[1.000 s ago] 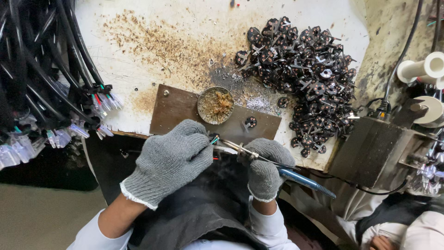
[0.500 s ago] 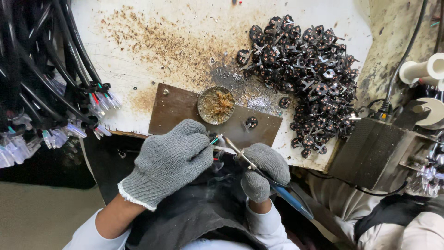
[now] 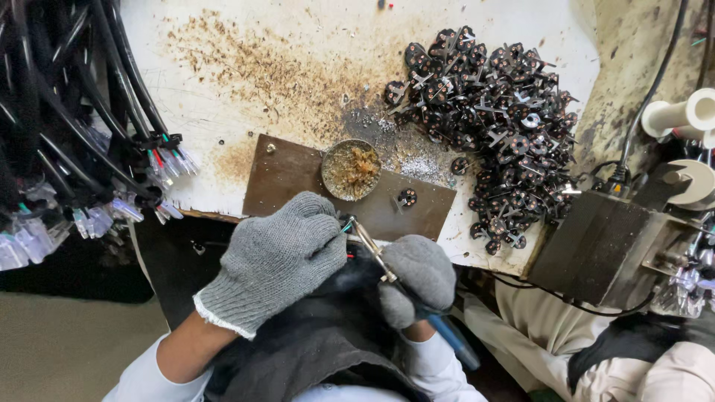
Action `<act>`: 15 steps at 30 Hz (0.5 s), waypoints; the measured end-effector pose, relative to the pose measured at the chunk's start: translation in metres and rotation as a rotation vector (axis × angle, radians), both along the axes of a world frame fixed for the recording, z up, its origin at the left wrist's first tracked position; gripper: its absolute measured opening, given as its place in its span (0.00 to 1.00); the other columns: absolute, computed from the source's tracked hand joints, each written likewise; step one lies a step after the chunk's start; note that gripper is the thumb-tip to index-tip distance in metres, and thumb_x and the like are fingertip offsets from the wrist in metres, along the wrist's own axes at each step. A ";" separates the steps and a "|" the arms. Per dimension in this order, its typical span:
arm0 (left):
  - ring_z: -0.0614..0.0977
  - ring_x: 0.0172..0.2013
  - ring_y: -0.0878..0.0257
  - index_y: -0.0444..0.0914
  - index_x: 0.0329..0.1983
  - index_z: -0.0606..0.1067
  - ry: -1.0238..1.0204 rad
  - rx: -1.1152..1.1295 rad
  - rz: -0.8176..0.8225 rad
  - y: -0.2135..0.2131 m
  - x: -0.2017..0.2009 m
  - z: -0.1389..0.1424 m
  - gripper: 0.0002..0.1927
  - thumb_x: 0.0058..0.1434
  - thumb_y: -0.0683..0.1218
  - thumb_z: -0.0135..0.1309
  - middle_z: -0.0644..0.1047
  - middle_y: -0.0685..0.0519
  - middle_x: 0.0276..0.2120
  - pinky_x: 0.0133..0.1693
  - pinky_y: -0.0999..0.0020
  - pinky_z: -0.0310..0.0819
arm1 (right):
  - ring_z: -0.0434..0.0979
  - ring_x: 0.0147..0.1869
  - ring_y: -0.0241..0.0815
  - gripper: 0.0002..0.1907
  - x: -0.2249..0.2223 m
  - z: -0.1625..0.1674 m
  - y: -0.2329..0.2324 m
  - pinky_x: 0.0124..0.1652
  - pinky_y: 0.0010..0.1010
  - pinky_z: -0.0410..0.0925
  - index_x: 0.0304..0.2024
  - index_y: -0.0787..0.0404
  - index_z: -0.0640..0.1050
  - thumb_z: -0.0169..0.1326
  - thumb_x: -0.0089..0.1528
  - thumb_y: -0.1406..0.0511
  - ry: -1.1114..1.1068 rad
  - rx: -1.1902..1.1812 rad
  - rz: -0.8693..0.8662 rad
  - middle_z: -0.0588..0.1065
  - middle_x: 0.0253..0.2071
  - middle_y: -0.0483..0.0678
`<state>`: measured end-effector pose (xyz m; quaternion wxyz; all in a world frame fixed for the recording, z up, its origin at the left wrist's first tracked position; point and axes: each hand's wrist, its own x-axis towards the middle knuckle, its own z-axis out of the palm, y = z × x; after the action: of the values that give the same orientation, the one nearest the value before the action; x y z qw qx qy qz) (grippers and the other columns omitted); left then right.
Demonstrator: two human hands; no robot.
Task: The person, wearing gloves, solders wire leads onto small electrical components at a workbench. They hold a wire in one hand and a soldering iron in the other, dip the wire in flux, solder the joint, and set the finished component on a growing pile, repeating the cycle.
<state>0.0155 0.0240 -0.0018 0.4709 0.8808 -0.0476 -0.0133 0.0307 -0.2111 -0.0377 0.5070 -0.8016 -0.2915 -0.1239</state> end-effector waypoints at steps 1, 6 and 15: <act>0.83 0.34 0.54 0.41 0.35 0.79 -0.001 0.000 0.004 0.000 0.000 0.000 0.09 0.56 0.50 0.62 0.78 0.51 0.40 0.30 0.58 0.75 | 0.83 0.36 0.51 0.23 0.000 -0.001 -0.001 0.40 0.40 0.77 0.38 0.63 0.81 0.56 0.64 0.49 -0.021 -0.004 0.023 0.79 0.32 0.50; 0.82 0.33 0.54 0.41 0.35 0.79 0.017 -0.049 0.026 -0.001 0.002 0.004 0.09 0.56 0.49 0.62 0.78 0.52 0.39 0.29 0.59 0.75 | 0.82 0.42 0.54 0.19 -0.004 0.009 -0.005 0.44 0.40 0.74 0.40 0.62 0.81 0.57 0.65 0.52 0.093 -0.151 -0.006 0.79 0.36 0.51; 0.82 0.31 0.53 0.40 0.33 0.78 -0.025 -0.013 0.033 -0.004 0.002 0.006 0.08 0.56 0.48 0.62 0.79 0.51 0.38 0.31 0.61 0.76 | 0.78 0.35 0.48 0.16 -0.006 0.025 -0.014 0.38 0.35 0.72 0.35 0.67 0.78 0.63 0.63 0.60 0.427 0.067 -0.261 0.78 0.34 0.55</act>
<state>0.0179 0.0196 0.0038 0.4759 0.8786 -0.0391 0.0059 0.0244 -0.2256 -0.0123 0.5632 -0.8231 -0.0674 -0.0257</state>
